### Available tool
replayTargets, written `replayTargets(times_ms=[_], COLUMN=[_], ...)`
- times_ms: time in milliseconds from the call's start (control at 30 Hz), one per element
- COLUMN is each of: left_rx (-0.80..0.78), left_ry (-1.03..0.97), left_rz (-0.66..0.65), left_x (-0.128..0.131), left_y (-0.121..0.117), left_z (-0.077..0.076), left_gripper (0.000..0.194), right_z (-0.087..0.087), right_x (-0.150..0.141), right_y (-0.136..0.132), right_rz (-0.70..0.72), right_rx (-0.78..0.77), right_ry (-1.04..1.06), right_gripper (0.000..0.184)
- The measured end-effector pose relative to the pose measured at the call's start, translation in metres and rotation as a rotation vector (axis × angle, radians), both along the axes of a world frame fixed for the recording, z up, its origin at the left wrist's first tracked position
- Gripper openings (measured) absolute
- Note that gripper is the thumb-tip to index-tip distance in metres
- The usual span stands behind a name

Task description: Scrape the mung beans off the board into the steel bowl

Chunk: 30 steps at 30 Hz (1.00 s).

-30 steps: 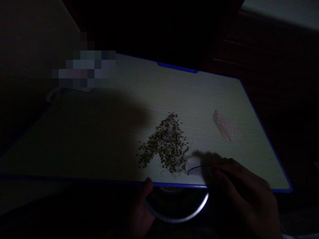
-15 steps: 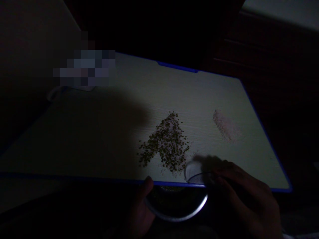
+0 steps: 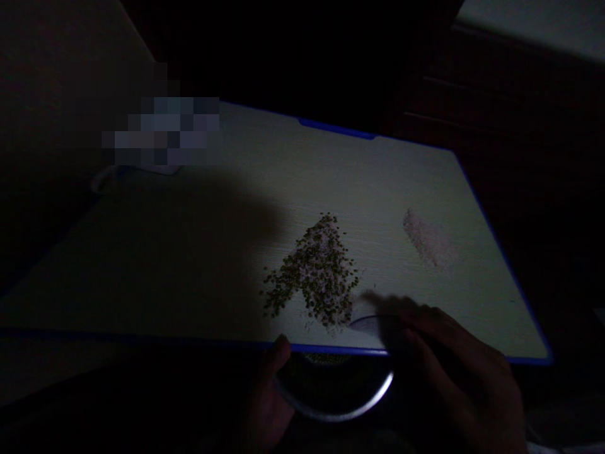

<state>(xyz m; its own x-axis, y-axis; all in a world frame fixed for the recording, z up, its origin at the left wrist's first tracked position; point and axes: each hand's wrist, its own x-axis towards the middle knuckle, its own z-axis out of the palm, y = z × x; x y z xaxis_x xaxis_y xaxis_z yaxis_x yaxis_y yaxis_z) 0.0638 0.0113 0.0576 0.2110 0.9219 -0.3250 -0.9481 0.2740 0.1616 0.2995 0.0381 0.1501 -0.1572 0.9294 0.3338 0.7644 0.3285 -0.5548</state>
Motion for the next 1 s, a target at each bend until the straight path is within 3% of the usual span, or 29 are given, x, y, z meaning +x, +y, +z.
replayTargets(times_ms=[167,300,567,767,900,1000], left_rx=[0.022,0.087,-0.012,0.036,-0.021,0.108], left_ry=[-0.019,-0.090,-0.056,-0.082,-0.086,-0.182], left_rz=[-0.026,-0.027,0.026,-0.070,-0.050,-0.106], left_x=[0.000,-0.001,-0.004,-0.008,-0.011,-0.007], left_y=[0.001,0.001,0.000,0.001,0.000,0.004], left_z=[0.004,0.000,-0.003,-0.007,-0.008,0.000], left_gripper=[0.026,0.033,0.035,0.032,0.035,0.036], right_z=[0.004,0.005,0.014,0.016,0.015,0.014], right_x=[-0.003,0.003,0.003,-0.005,-0.004,-0.001], right_y=[0.004,0.010,0.030,0.050,0.045,0.037], right_rz=[-0.191,-0.242,-0.100,0.063,0.084,0.097], right_rx=[-0.061,-0.058,-0.005,0.030,-0.030,-0.042], right_ry=[0.053,0.034,0.010,0.037,0.061,0.065], right_gripper=[0.021,0.020,0.023,0.025,0.022,0.023])
